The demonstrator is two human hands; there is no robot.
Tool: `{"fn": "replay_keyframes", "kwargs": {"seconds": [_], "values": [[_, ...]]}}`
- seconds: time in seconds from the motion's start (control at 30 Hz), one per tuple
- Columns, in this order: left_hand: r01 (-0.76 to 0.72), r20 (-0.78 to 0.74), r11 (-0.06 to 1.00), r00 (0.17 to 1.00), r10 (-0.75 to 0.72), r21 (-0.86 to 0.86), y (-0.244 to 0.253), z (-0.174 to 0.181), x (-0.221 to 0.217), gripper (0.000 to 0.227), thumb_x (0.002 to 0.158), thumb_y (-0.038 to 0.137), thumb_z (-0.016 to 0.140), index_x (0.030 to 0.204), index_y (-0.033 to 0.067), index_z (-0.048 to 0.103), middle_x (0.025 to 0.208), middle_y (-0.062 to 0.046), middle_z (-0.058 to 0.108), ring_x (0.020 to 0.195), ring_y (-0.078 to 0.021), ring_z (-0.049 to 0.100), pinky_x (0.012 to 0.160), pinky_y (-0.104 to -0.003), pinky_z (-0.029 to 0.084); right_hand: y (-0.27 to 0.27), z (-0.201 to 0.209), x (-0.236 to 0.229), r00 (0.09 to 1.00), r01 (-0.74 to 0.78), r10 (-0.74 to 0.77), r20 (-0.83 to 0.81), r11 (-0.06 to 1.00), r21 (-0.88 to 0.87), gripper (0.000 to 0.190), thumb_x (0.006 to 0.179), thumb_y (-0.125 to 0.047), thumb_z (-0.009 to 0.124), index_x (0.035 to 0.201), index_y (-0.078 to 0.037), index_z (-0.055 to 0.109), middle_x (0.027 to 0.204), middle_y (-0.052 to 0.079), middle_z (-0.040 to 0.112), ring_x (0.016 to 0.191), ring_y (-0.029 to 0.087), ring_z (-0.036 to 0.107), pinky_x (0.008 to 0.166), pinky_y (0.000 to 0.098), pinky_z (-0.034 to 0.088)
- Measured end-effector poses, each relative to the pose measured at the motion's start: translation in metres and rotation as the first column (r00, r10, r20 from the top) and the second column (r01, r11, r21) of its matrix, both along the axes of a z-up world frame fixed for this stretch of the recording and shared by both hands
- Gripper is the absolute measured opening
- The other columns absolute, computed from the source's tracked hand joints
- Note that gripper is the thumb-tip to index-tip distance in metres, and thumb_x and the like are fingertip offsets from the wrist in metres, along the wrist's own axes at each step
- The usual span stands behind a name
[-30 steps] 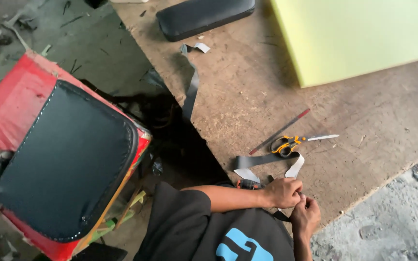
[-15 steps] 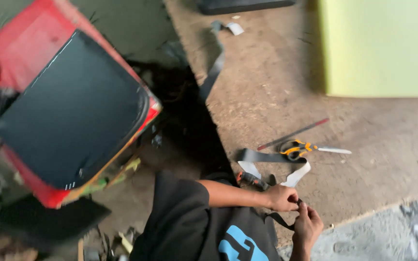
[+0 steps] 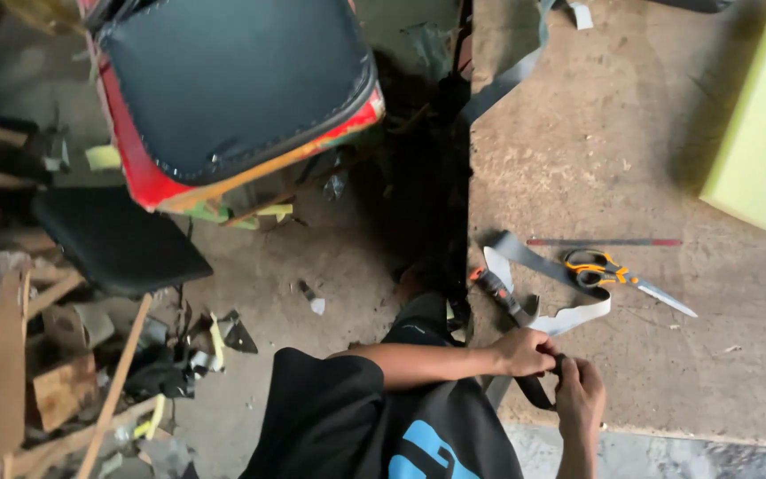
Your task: The person attaches a black strap to a seat using a metal buckle and a hammer. They position the strap and buckle on the seat, then use the hammer to secure the buckle in place.
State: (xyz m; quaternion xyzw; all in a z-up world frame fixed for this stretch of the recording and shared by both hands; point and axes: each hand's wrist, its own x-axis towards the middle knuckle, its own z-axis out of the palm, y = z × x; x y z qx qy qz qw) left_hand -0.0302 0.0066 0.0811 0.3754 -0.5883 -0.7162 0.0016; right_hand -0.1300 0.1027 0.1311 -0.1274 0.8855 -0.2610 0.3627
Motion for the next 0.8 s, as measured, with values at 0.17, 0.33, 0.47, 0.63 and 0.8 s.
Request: {"fn": "replay_keyframes", "kwargs": {"seconds": [0.17, 0.33, 0.47, 0.63, 0.8], "values": [[-0.071, -0.127, 0.993, 0.988, 0.082, 0.091, 0.004, 0.002, 0.006, 0.009, 0.077, 0.018, 0.071, 0.072, 0.0130, 0.066, 0.056, 0.001, 0.061, 0.052, -0.0100, 0.053, 0.052, -0.027, 0.042, 0.008, -0.011, -0.006, 0.994, -0.105, 0.103, -0.036, 0.993, -0.062, 0.032, 0.107, -0.029, 0.053, 0.101, -0.002, 0.068, 0.076, 0.014, 0.066, 0.070, 0.027, 0.059, 0.065, 0.0434, 0.043], [-0.153, -0.156, 0.951, 0.967, 0.199, 0.268, 0.006, -0.011, 0.005, 0.009, 0.084, 0.008, 0.072, 0.087, 0.0027, 0.065, 0.061, -0.008, 0.062, 0.049, -0.0146, 0.052, 0.044, -0.029, 0.040, 0.010, -0.016, -0.002, 0.984, -0.169, 0.162, -0.072, 0.979, -0.110, 0.026, 0.108, -0.026, 0.054, 0.102, -0.004, 0.066, 0.085, 0.013, 0.068, 0.073, 0.025, 0.059, 0.067, 0.0439, 0.046], [-0.180, -0.094, 0.973, 0.976, 0.194, 0.144, 0.006, -0.005, 0.011, 0.013, 0.086, 0.018, 0.077, 0.086, 0.0066, 0.070, 0.068, -0.006, 0.068, 0.055, -0.0136, 0.059, 0.051, -0.029, 0.048, 0.011, -0.014, 0.011, 0.996, -0.082, 0.071, -0.049, 0.961, -0.264, 0.027, 0.111, -0.027, 0.054, 0.106, -0.003, 0.065, 0.074, 0.009, 0.062, 0.062, 0.020, 0.053, 0.057, 0.0392, 0.041], [0.018, 0.017, 0.975, 1.000, -0.014, -0.221, 0.008, -0.017, 0.005, 0.025, 0.086, 0.036, 0.069, 0.079, 0.0127, 0.067, 0.076, -0.003, 0.072, 0.071, -0.0181, 0.065, 0.064, -0.036, 0.048, 0.026, -0.039, -0.007, 0.987, 0.067, -0.014, 0.159, 0.940, -0.335, 0.043, 0.111, -0.034, 0.062, 0.086, -0.001, 0.071, 0.055, 0.006, 0.047, 0.048, 0.014, 0.039, 0.046, 0.0327, 0.029], [-0.225, -0.142, 0.918, 0.972, 0.188, -0.328, 0.038, -0.147, -0.032, 0.019, 0.072, 0.033, 0.079, 0.082, 0.0176, 0.080, 0.083, -0.006, 0.076, 0.090, -0.0260, 0.074, 0.083, -0.036, 0.056, 0.038, -0.072, -0.007, 0.996, 0.070, -0.042, 0.075, 0.900, -0.431, 0.042, 0.107, -0.036, 0.068, 0.107, 0.006, 0.072, 0.084, 0.025, 0.066, 0.081, 0.028, 0.061, 0.066, 0.0502, 0.050]]}}
